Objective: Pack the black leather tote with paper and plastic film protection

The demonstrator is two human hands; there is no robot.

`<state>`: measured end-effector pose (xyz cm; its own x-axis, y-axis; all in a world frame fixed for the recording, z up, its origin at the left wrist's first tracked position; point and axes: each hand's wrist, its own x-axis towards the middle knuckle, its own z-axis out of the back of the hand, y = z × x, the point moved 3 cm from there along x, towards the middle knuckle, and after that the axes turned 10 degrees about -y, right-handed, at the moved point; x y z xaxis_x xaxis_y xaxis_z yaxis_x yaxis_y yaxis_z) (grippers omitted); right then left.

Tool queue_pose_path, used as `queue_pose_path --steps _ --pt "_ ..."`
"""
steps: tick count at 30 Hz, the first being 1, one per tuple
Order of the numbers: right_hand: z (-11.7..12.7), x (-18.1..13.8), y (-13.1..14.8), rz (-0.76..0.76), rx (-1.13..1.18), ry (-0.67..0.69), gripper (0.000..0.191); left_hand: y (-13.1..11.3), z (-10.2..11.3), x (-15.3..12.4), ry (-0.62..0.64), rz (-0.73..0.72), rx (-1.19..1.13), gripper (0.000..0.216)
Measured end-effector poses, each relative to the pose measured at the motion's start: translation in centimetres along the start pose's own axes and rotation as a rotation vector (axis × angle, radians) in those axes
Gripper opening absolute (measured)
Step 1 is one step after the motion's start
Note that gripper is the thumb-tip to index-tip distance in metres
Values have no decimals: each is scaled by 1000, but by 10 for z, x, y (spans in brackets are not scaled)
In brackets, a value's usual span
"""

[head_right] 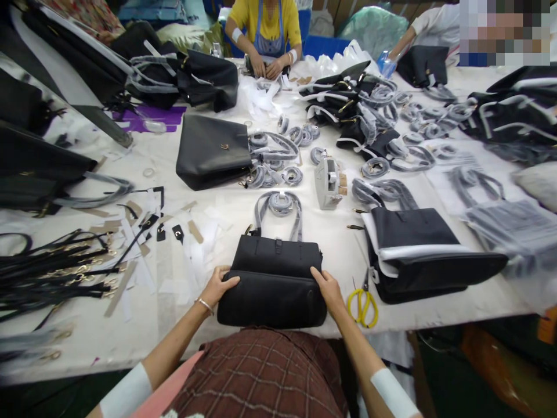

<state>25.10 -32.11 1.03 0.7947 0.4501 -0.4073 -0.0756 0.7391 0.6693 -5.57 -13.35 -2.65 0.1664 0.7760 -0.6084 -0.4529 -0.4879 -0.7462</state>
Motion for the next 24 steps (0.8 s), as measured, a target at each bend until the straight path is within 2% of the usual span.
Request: queue_pose_path --steps 2,4,6,9,11,14,18,21,24 --pt "6 6 6 -56 128 187 48 2 0 -1 92 68 -109 65" --pt "9 17 12 -152 211 275 47 2 -1 0 162 63 -111 59" --pt "7 31 17 -216 208 206 46 2 -2 2 172 33 -51 56" --pt "-8 48 24 -211 199 63 43 4 -3 2 62 -20 50 56" --pt "-19 52 26 -186 227 34 42 6 -3 -2 -13 -57 75 56" --pt "-25 50 25 -160 291 66 42 5 -3 -8 -37 -111 86 59" --pt "-20 50 22 -183 319 180 46 -20 -9 4 -7 -258 80 61" --pt "-19 57 23 -220 264 219 45 -47 -19 31 35 -239 76 51" --pt "-24 61 24 -223 230 198 41 -67 -30 58 -2 -221 145 33"
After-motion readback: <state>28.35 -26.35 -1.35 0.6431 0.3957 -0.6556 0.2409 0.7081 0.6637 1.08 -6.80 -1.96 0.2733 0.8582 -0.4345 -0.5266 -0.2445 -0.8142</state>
